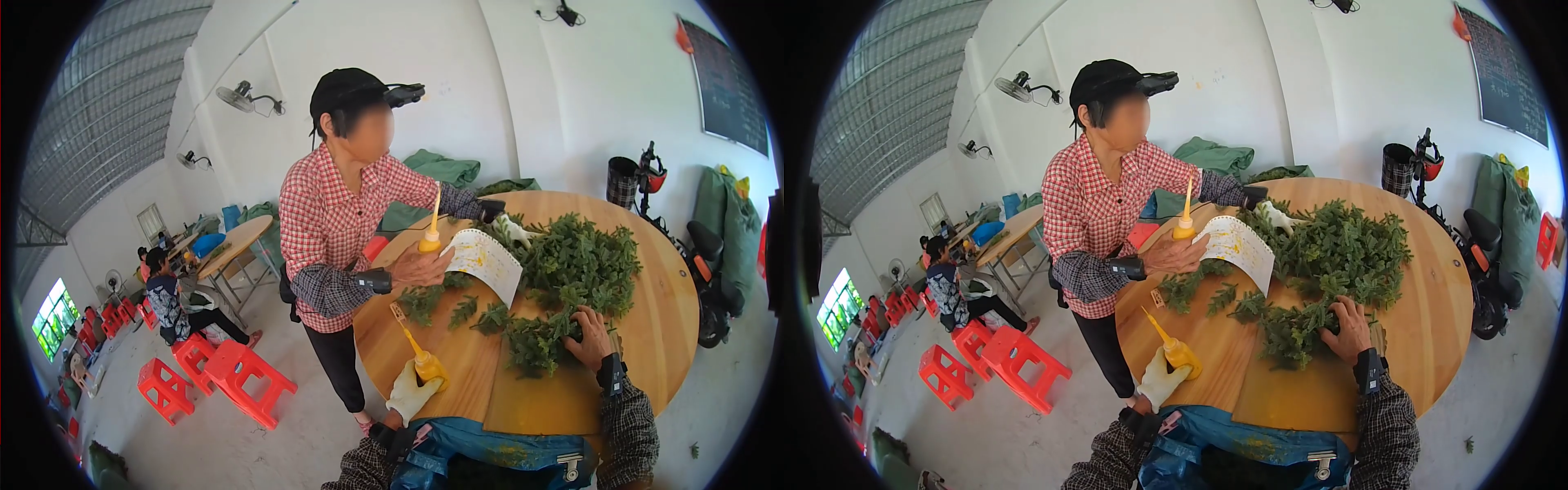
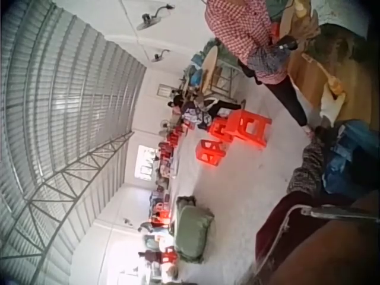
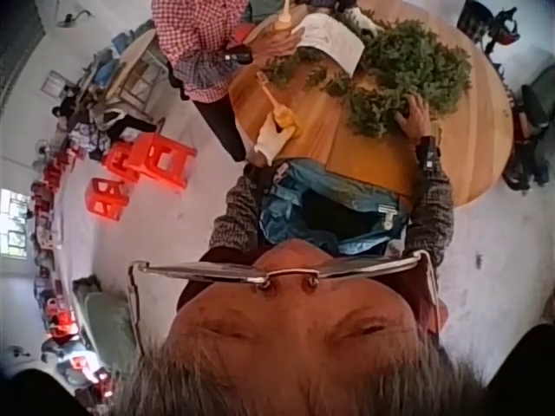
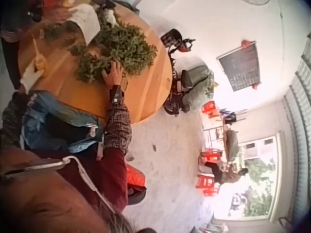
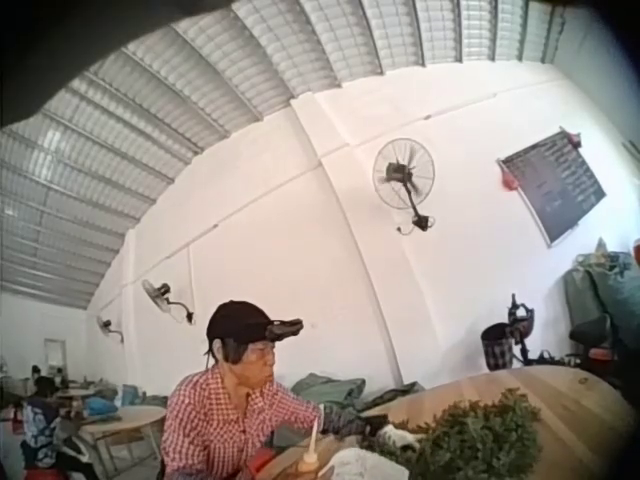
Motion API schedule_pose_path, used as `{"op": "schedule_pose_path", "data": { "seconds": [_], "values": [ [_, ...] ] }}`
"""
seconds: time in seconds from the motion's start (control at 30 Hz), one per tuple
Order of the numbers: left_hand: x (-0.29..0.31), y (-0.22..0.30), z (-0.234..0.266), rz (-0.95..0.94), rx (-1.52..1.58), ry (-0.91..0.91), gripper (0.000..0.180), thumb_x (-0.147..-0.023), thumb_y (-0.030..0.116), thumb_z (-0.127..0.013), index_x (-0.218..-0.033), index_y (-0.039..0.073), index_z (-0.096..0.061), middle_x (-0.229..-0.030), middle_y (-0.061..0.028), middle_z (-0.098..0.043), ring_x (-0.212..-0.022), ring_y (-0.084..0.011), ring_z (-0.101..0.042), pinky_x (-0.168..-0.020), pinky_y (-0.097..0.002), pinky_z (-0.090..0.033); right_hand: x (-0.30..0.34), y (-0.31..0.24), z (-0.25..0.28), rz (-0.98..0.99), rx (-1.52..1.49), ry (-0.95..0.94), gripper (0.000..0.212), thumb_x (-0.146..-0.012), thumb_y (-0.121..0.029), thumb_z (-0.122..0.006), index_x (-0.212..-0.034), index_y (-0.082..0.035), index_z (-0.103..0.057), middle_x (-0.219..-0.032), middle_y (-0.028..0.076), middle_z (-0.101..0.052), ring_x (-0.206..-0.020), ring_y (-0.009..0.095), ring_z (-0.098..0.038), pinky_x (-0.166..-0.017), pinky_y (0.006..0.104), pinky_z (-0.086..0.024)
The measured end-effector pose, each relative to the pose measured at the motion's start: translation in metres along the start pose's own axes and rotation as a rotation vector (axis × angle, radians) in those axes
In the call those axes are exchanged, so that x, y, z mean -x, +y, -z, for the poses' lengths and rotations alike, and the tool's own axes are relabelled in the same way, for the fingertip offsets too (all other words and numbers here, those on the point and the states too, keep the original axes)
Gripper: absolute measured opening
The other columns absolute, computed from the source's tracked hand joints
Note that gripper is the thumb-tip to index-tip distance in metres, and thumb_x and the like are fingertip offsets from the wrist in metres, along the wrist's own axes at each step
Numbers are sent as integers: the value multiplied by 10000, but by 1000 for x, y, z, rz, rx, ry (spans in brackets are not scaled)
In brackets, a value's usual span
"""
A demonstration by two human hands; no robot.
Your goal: The person picks up a piece of greenery from the table, applies liquid from a squeeze bottle to it, and places it into a blue bag.
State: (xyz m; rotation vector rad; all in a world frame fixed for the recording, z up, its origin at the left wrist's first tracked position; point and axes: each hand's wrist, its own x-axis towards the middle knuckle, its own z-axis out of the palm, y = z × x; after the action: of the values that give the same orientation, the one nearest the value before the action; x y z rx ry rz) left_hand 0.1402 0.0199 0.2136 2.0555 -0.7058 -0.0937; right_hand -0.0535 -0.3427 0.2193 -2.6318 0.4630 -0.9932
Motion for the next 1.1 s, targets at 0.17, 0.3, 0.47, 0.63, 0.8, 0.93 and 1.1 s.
{"op": "schedule_pose_path", "data": {
  "seconds": [0.17,0.3,0.47,0.63,0.8,0.93,1.1],
  "values": [
    [-2,1,-6,3,-10,-5,556,-796,249,-724,-1247,26,-489,-1116,-144,-648,-1064,-273,-629,-923,-352,-476,3,2,4,-19,8,-18,488,-729,-243,-741,-1132,-59,-537,-1326,158,-465,-1119,400,-455,-904,493,-431],
    [-1,-4,-5,3,13,-19,654,-775,358,-729,-1293,50,-477,-1168,-174,-631,-1106,-333,-605,-942,-393,-471,2,2,3,-15,5,-13,488,-730,-243,-742,-1136,-64,-537,-1325,156,-465,-1126,396,-456,-905,490,-430],
    [-2,-5,-7,-12,15,4,535,-797,244,-726,-1229,25,-498,-1104,-142,-649,-1053,-267,-631,-921,-343,-477,1,-3,6,-28,-10,-35,476,-738,-237,-733,-1129,-56,-530,-1330,165,-458,-1152,399,-446,-928,488,-419],
    [-2,-2,-6,8,-10,4,537,-797,251,-723,-1228,21,-499,-1098,-145,-649,-1055,-268,-629,-918,-343,-476,0,-5,7,-50,-27,-63,459,-749,-219,-712,-1120,-33,-515,-1336,184,-447,-1181,414,-425,-965,486,-405],
    [-2,-1,-6,-1,-16,2,540,-798,258,-719,-1229,18,-498,-1096,-149,-648,-1059,-272,-628,-912,-347,-476,1,1,2,-11,0,-8,478,-731,-233,-745,-1125,-64,-535,-1316,161,-473,-1139,396,-460,-918,487,-427],
    [-6,-6,-8,-4,-13,-10,604,-786,332,-722,-1259,40,-486,-1138,-177,-633,-1080,-328,-611,-918,-390,-476,0,3,2,-13,-23,-16,475,-732,-233,-742,-1124,-62,-534,-1319,163,-471,-1142,399,-459,-919,487,-428],
    [-6,-6,-10,5,-25,-21,636,-780,368,-723,-1274,50,-479,-1161,-190,-622,-1087,-361,-600,-915,-418,-478,-3,10,0,-23,-5,-46,481,-732,-234,-737,-1131,-59,-534,-1316,167,-472,-1144,403,-457,-925,487,-429]
  ]
}}
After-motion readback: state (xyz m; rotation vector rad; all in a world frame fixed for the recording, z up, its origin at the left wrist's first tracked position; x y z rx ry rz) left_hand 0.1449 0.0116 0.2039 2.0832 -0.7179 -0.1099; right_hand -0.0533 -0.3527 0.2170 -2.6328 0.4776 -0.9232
